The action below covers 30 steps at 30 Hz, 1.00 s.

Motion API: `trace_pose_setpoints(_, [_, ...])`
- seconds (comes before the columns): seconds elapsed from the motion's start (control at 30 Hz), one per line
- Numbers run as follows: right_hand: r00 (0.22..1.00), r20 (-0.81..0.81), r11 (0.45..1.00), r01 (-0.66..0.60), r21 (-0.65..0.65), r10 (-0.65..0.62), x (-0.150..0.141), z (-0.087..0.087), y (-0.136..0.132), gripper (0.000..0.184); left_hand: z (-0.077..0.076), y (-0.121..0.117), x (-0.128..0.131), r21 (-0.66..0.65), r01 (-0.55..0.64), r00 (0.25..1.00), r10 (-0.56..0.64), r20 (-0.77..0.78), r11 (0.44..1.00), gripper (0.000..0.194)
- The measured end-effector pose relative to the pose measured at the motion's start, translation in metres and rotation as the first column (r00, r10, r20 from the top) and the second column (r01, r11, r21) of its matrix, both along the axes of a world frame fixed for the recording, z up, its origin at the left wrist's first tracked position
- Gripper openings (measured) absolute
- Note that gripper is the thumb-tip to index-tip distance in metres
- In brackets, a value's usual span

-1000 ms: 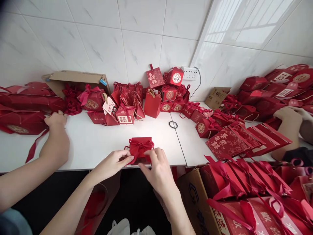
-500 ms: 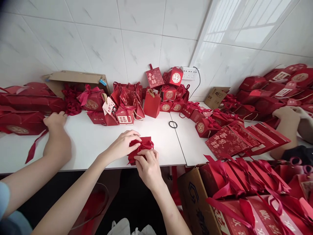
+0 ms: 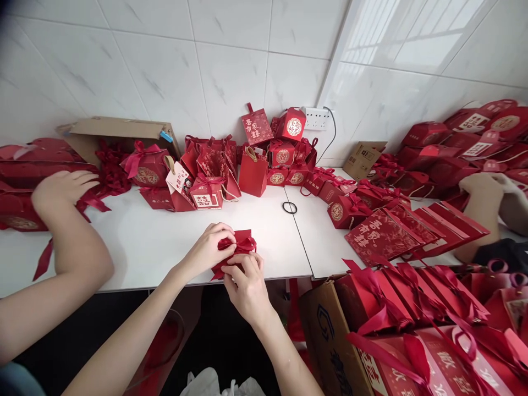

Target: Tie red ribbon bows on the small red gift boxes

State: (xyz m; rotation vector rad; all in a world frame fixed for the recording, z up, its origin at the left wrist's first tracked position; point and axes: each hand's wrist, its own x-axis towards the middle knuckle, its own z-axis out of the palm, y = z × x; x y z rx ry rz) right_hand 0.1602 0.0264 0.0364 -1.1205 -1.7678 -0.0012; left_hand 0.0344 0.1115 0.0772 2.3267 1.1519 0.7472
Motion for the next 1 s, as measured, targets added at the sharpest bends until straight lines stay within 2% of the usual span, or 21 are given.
trace_pose_setpoints(0.5, [1.000, -0.006, 0.999, -0.029, 0.031, 0.029, -0.002, -0.001, -0.001, 0.016, -0.007, -0.001, 0.000, -0.072, -0.026, 0.990, 0.035, 0.135, 0.997, 0.007])
trace_pose_setpoints(0.77, [0.996, 0.017, 0.996, -0.090, -0.024, 0.091, 0.001, 0.004, -0.007, 0.016, -0.012, 0.002, -0.001, -0.093, -0.011, 0.984, 0.027, 0.173, 0.996, 0.007])
trace_pose_setpoints(1.0, [0.981, 0.009, 0.976, -0.191, -0.099, 0.193, 0.008, 0.008, -0.012, 0.014, -0.013, 0.003, -0.001, -0.118, -0.012, 0.981, 0.035, 0.192, 0.993, 0.007])
